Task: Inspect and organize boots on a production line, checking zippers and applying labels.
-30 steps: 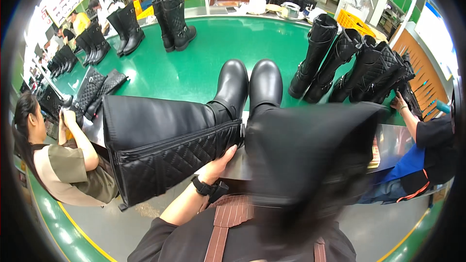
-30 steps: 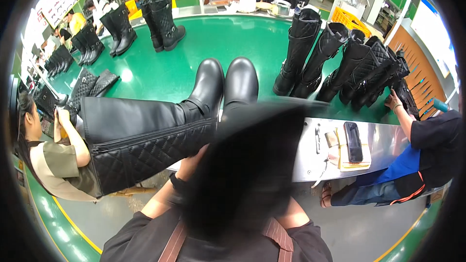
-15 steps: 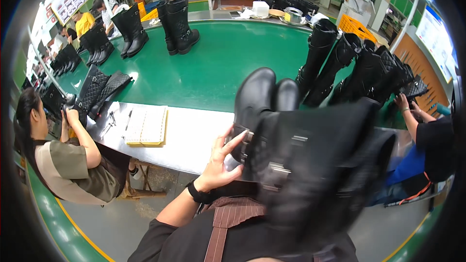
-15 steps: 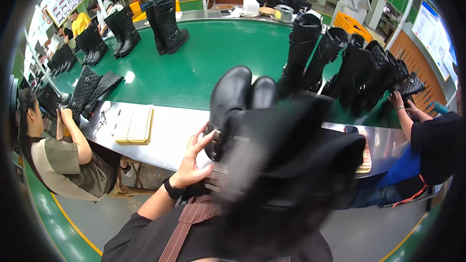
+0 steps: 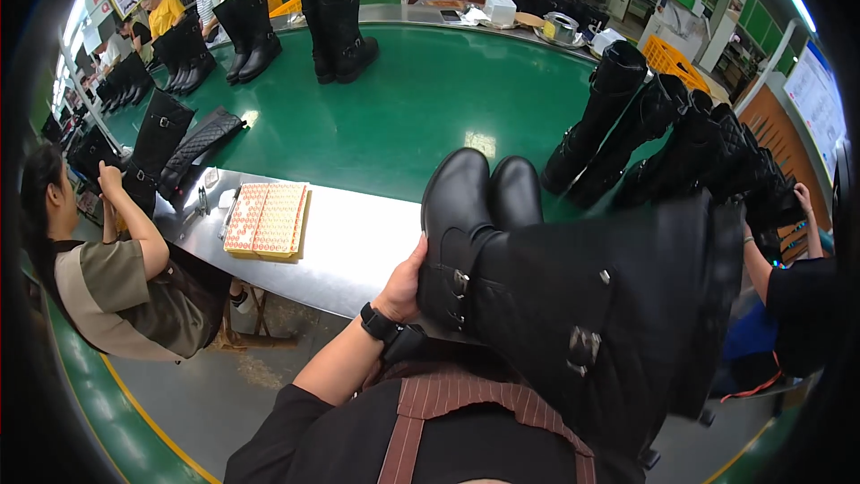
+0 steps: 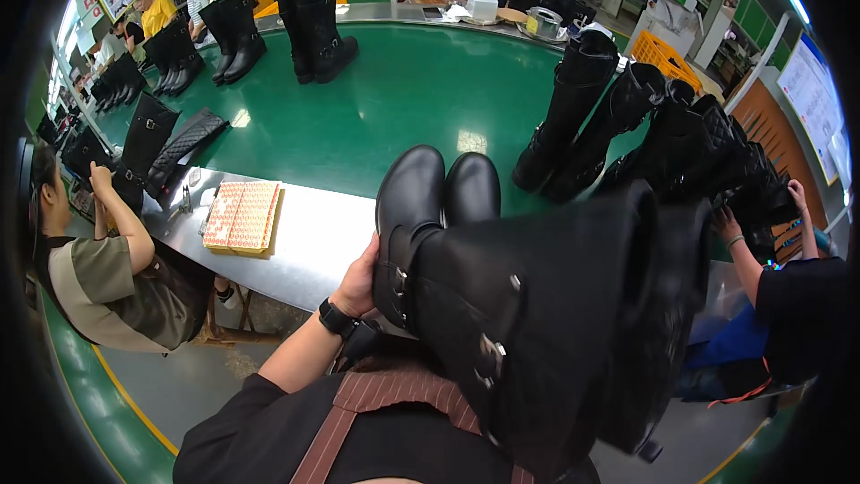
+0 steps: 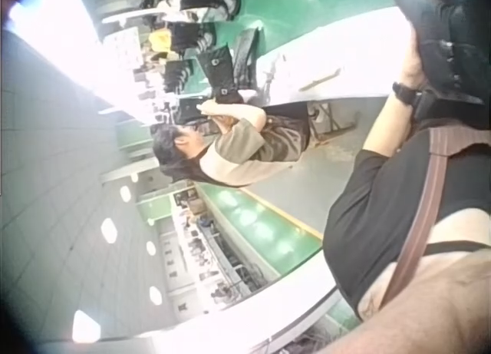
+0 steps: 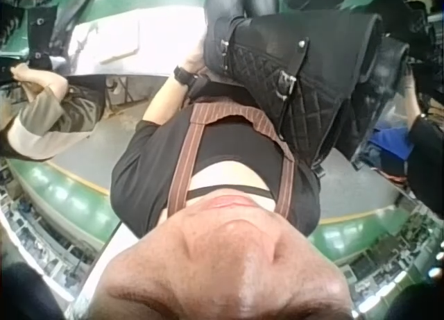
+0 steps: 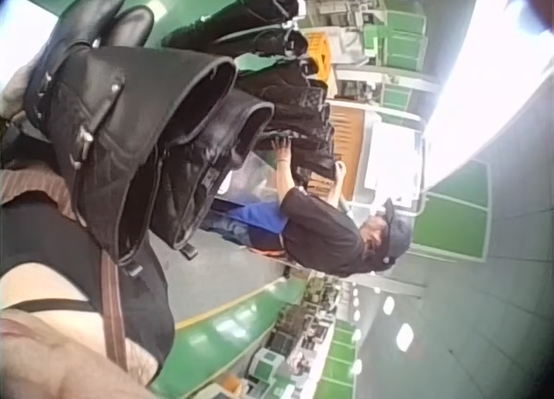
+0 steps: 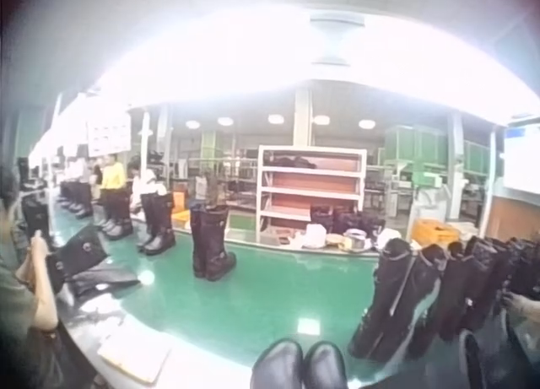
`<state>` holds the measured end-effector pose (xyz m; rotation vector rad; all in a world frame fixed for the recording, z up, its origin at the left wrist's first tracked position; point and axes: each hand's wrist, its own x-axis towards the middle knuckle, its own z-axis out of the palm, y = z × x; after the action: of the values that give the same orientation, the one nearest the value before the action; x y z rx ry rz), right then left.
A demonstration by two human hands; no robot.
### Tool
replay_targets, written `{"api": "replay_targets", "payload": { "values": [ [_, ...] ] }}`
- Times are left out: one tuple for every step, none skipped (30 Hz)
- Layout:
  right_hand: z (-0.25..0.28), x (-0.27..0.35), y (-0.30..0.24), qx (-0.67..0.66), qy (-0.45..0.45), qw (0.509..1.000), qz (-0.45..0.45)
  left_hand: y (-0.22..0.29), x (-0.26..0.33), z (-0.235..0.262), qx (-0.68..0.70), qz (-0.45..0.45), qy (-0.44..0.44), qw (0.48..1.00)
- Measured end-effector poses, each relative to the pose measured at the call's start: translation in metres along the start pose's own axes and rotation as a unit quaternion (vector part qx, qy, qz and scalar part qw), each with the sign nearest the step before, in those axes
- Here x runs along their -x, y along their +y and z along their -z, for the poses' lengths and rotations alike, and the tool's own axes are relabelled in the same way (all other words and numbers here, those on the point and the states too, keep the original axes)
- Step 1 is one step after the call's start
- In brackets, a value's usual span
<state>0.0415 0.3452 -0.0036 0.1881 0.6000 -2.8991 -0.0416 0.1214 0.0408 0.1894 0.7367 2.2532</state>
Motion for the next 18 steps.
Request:
{"api": "replay_targets", "payload": {
  "values": [
    [0.003, 0.0, -0.002, -0.008, -0.012, 1.0, 0.0, 0.0, -0.002, 0.011, 0.062, 0.011, -0.041, 0.997],
    [0.005, -0.002, -0.004, -0.017, -0.024, 1.0, 0.001, 0.0, -0.005, 0.02, 0.06, 0.01, -0.044, 0.997],
    [0.007, -0.003, -0.005, -0.026, -0.036, 0.999, 0.003, 0.0, -0.007, 0.029, 0.091, 0.018, -0.061, 0.994],
    [0.009, -0.005, -0.006, -0.036, -0.048, 0.998, 0.005, 0.001, -0.008, 0.033, 0.121, 0.026, -0.079, 0.989],
    [0.012, -0.006, -0.008, -0.045, -0.059, 0.997, 0.007, 0.002, -0.008, 0.034, 0.118, 0.027, -0.081, 0.989],
    [0.003, -0.007, -0.01, -0.053, -0.073, 0.996, 0.007, 0.005, -0.003, 0.029, 0.147, 0.029, -0.071, 0.986],
    [-0.007, -0.013, -0.012, -0.06, -0.087, 0.994, 0.007, 0.008, 0.0, 0.026, 0.176, 0.032, -0.061, 0.982],
    [-0.019, -0.016, -0.012, -0.058, -0.1, 0.993, -0.006, 0.005, -0.001, 0.039, 0.156, 0.022, -0.046, 0.986],
    [-0.025, -0.015, -0.013, -0.057, -0.103, 0.993, -0.006, 0.005, 0.0, 0.043, 0.154, 0.02, -0.047, 0.987],
    [-0.029, -0.014, -0.014, -0.044, -0.081, 0.996, 0.001, 0.006, 0.001, 0.047, 0.154, 0.015, -0.049, 0.987],
    [-0.029, -0.014, -0.014, -0.031, -0.058, 0.998, 0.008, 0.006, 0.001, 0.051, 0.154, 0.01, -0.051, 0.987],
    [-0.014, -0.017, -0.013, -0.125, -0.044, 0.991, -0.004, 0.007, 0.004, 0.047, 0.153, 0.005, -0.052, 0.987],
    [-0.01, -0.014, -0.013, -0.124, -0.046, 0.991, -0.007, 0.006, 0.004, 0.043, 0.116, -0.012, -0.022, 0.993],
    [-0.008, -0.012, -0.012, -0.073, -0.073, 0.994, 0.021, 0.006, 0.005, 0.041, 0.08, -0.029, 0.008, 0.996],
    [-0.008, -0.01, -0.013, -0.024, -0.098, 0.994, 0.053, 0.007, 0.004, 0.041, 0.08, -0.029, 0.008, 0.996],
    [-0.012, -0.008, -0.012, -0.014, -0.075, 0.995, 0.058, 0.008, 0.003, 0.042, 0.067, -0.035, 0.008, 0.997],
    [-0.014, -0.009, -0.013, -0.014, -0.074, 0.995, 0.058, 0.009, 0.003, 0.041, 0.055, -0.041, 0.008, 0.998],
    [-0.014, -0.01, -0.013, -0.011, -0.052, 0.996, 0.065, 0.009, 0.002, 0.041, 0.054, -0.038, 0.008, 0.998]
  ]
}}
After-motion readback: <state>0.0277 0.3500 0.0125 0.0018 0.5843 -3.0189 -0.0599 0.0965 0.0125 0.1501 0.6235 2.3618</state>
